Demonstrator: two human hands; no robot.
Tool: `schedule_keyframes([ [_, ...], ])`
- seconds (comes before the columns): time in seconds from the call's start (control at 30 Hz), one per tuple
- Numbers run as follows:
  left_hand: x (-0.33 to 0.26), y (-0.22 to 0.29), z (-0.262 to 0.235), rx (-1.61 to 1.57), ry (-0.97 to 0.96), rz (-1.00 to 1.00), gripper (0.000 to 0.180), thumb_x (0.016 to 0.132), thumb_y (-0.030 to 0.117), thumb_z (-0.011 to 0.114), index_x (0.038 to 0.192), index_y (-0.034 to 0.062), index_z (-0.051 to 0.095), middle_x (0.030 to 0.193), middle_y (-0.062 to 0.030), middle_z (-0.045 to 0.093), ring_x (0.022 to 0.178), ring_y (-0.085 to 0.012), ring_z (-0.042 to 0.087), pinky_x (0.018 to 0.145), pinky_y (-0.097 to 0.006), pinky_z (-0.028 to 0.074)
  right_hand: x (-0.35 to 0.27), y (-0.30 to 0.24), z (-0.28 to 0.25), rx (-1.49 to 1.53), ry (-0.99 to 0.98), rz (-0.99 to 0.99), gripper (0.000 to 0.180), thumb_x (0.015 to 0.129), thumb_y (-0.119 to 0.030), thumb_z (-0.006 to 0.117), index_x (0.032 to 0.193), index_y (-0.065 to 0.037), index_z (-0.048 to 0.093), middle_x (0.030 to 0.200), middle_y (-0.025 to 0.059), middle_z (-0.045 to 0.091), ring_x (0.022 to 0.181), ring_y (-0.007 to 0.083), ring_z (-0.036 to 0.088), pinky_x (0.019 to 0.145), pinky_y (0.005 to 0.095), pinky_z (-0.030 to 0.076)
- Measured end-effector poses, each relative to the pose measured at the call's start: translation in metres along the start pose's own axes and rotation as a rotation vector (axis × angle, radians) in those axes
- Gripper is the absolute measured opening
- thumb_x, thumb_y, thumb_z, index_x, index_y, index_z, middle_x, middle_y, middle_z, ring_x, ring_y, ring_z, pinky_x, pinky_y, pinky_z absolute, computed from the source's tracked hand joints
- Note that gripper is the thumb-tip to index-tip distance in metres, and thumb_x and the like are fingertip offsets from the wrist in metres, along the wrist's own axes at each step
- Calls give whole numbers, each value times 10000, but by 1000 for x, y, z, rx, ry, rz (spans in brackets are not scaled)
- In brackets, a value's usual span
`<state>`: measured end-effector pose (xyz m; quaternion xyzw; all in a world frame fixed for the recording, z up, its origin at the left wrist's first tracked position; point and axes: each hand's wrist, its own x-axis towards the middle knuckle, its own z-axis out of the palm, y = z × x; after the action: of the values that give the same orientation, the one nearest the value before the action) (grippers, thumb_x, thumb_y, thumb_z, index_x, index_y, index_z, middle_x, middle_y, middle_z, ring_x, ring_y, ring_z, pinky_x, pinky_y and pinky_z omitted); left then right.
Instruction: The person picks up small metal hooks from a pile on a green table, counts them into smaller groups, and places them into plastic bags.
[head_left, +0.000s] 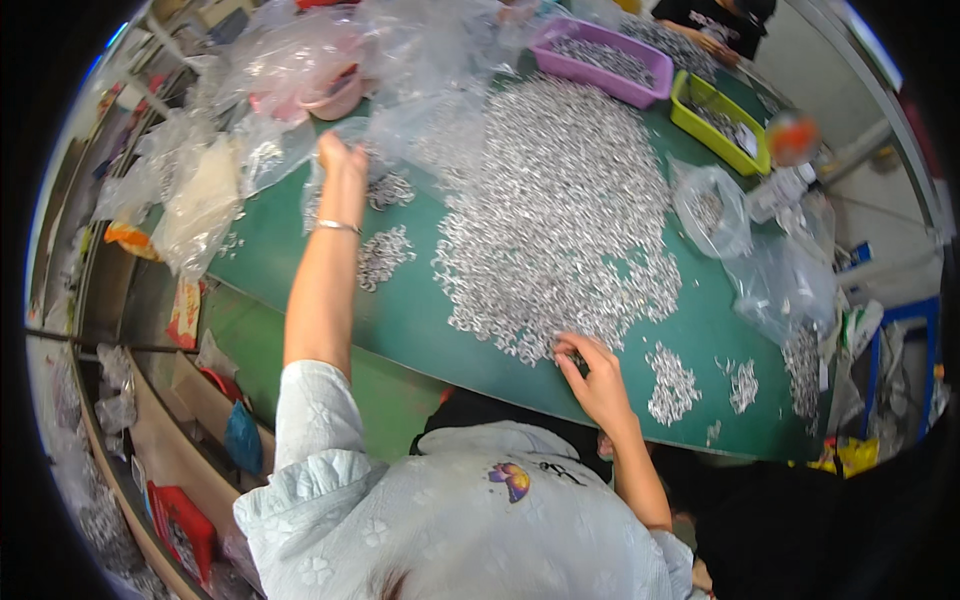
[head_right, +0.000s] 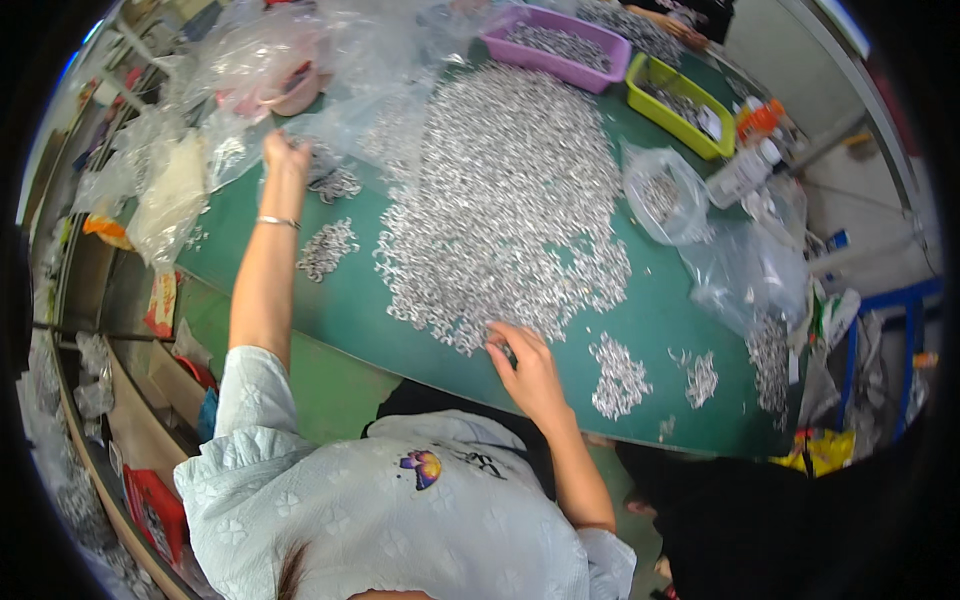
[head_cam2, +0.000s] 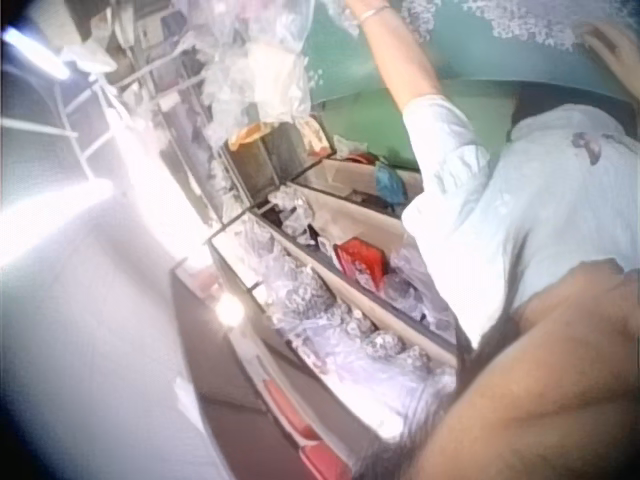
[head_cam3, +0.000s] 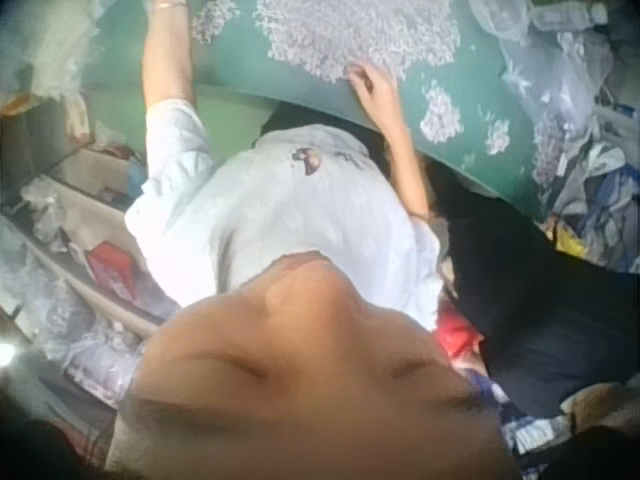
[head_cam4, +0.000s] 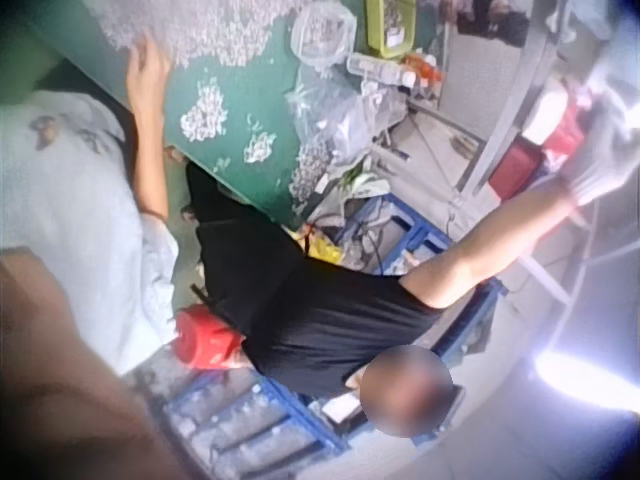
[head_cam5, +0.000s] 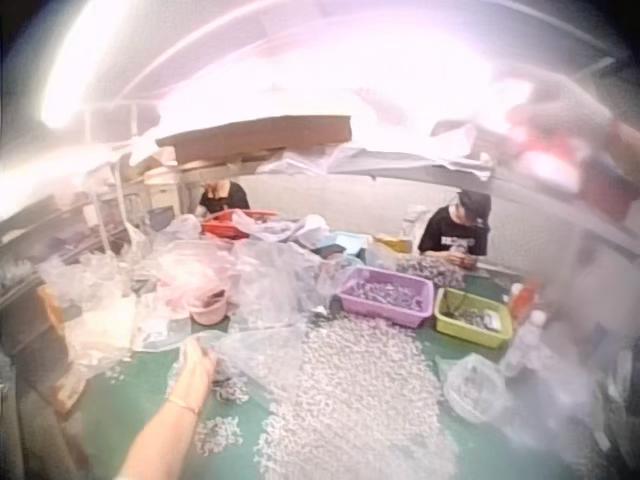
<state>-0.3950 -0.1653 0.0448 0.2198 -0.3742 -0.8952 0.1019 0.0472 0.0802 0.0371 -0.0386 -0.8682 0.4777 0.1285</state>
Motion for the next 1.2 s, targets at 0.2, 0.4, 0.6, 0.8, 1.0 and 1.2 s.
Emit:
schedule_keyframes([
  [0.2,-55,16,17,219,-5,44,454,841,55,488,1267,-83,418,1439,-238,281,1350,-399,274,1102,-586,215,-29,11,-16,-177,124,62,335,772,15,681,1099,-12,611,878,106,671,839,286,603,803,367,458],
  [0.4,-264,-38,-64,772,-813,509,271,848,23,589,1118,31,593,1135,-72,582,1039,-188,555,924,-293,422,-24,17,-9,-347,293,51,367,773,23,667,1132,-28,608,990,107,667,1023,302,569,894,392,421],
  [0.6,-341,-78,-146,1329,-1430,769,312,761,74,705,1066,87,642,1163,-61,577,1072,-246,527,863,-410,332,-38,22,-10,-549,168,-8,335,800,-38,667,1131,-35,618,1048,87,673,1145,294,541,989,467,342],
  [0.8,-339,-80,-152,1372,-1336,797,338,764,52,682,1096,89,633,1173,-55,573,1070,-252,520,862,-404,328,-48,11,-1,-466,66,4,416,827,-34,635,1235,-16,557,1094,91,662,1264,304,477,1058,527,253],
  [1.0,-356,-74,-151,1470,-1376,743,367,760,44,671,1124,54,621,1206,-71,557,1050,-256,518,861,-398,325,-77,12,-10,-482,144,75,318,843,-38,601,1160,-12,598,1105,82,666,1235,308,502,1068,543,226],
  [1.2,-379,-81,-162,1386,-1443,652,384,761,40,671,1140,31,610,1184,-72,566,1039,-241,519,852,-384,330,-79,5,6,-469,99,114,324,844,-36,593,1167,-3,585,1160,82,648,1254,320,486,1072,554,202],
])
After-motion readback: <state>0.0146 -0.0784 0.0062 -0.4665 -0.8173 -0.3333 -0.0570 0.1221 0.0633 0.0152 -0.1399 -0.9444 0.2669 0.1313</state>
